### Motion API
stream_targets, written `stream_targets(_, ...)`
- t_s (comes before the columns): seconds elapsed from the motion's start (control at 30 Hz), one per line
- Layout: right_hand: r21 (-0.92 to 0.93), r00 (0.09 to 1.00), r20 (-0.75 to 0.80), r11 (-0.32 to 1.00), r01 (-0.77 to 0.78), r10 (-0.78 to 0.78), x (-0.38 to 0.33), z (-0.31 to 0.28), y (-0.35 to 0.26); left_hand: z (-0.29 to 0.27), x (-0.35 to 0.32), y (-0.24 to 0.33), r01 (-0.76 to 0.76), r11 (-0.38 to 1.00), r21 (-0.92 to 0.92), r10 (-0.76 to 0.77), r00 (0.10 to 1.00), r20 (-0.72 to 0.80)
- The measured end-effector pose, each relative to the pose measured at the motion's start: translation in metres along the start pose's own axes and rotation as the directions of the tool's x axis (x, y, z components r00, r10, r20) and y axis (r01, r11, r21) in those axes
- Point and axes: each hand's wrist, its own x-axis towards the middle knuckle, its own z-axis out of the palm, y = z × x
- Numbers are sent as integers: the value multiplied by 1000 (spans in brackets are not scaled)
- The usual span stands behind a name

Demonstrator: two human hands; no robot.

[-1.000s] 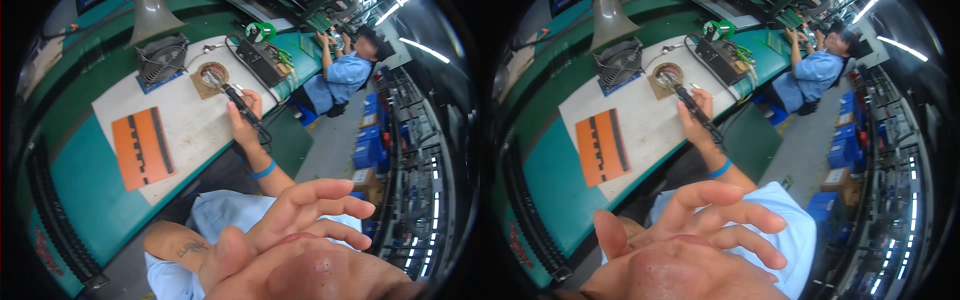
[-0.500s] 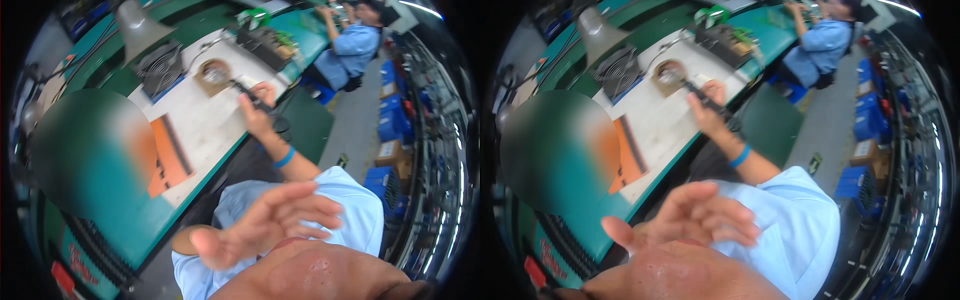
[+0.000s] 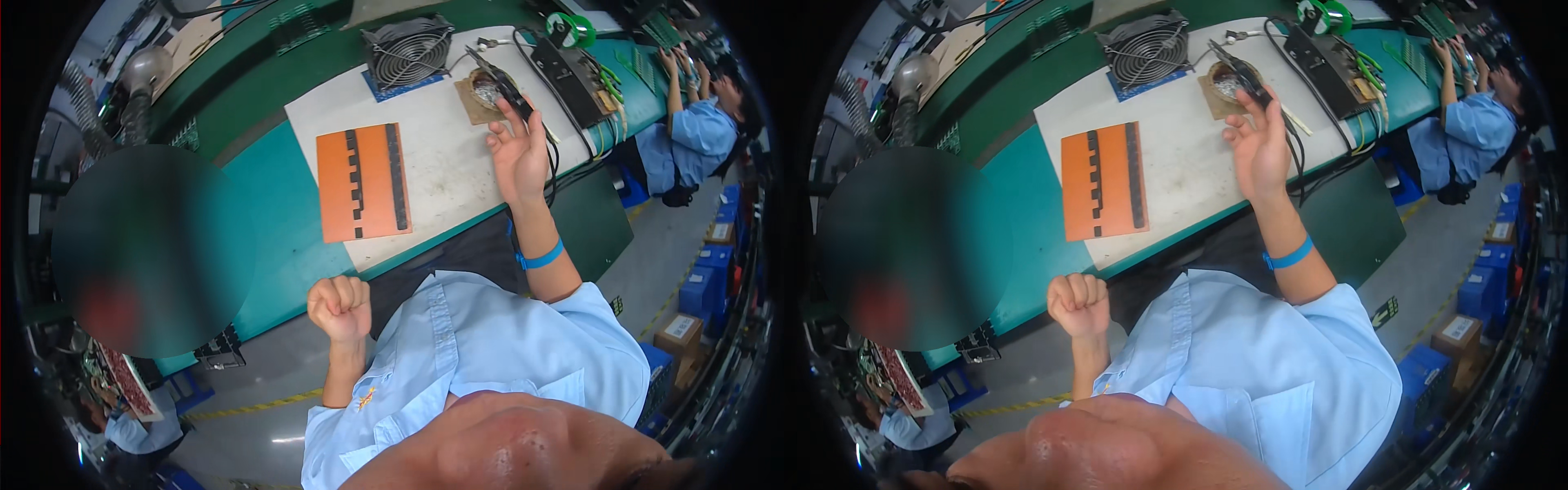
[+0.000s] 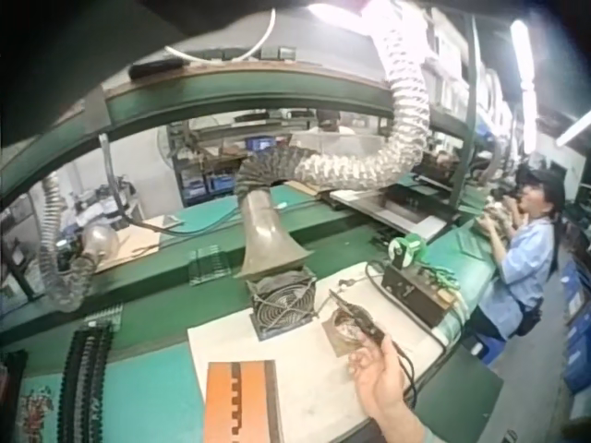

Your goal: The person solders electronic components onto circuit board panels using a soldering iron, positions a new circuit board panel onto a fixture using a metal plate, solders the components across the board, and holds up the board panel with both hands.

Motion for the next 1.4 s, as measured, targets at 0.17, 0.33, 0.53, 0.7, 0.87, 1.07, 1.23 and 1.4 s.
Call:
stream_targets(0.17,281,959,59,917,-283,278,-12,-31,15,23,10,-17,18,985,171,-23,999,27)
stream_targets(0.33,-481,556,640,841,-249,531,-79,13,-2,91,47,-45,64,804,591,47,984,-170)
stream_targets(0.53,-607,141,792,791,79,593,-108,42,-9,90,58,-55,363,763,535,-533,821,204)
stream_targets(0.7,-504,110,863,856,114,494,-114,46,-9,85,50,-67,106,748,655,-461,793,399)
stream_targets(0.87,-712,170,682,699,-68,711,-113,41,-5,88,45,-73,-273,662,698,-121,880,459)
stream_targets(1.07,-447,447,830,878,172,335,-122,37,17,104,48,-77,-429,602,674,133,885,446)
stream_targets(1.23,-233,733,678,962,141,57,-96,53,21,112,57,-54,-529,427,733,287,849,445)
stream_targets(1.4,-223,756,637,975,-7,151,-98,47,28,99,50,-34,-40,551,834,-625,642,443)
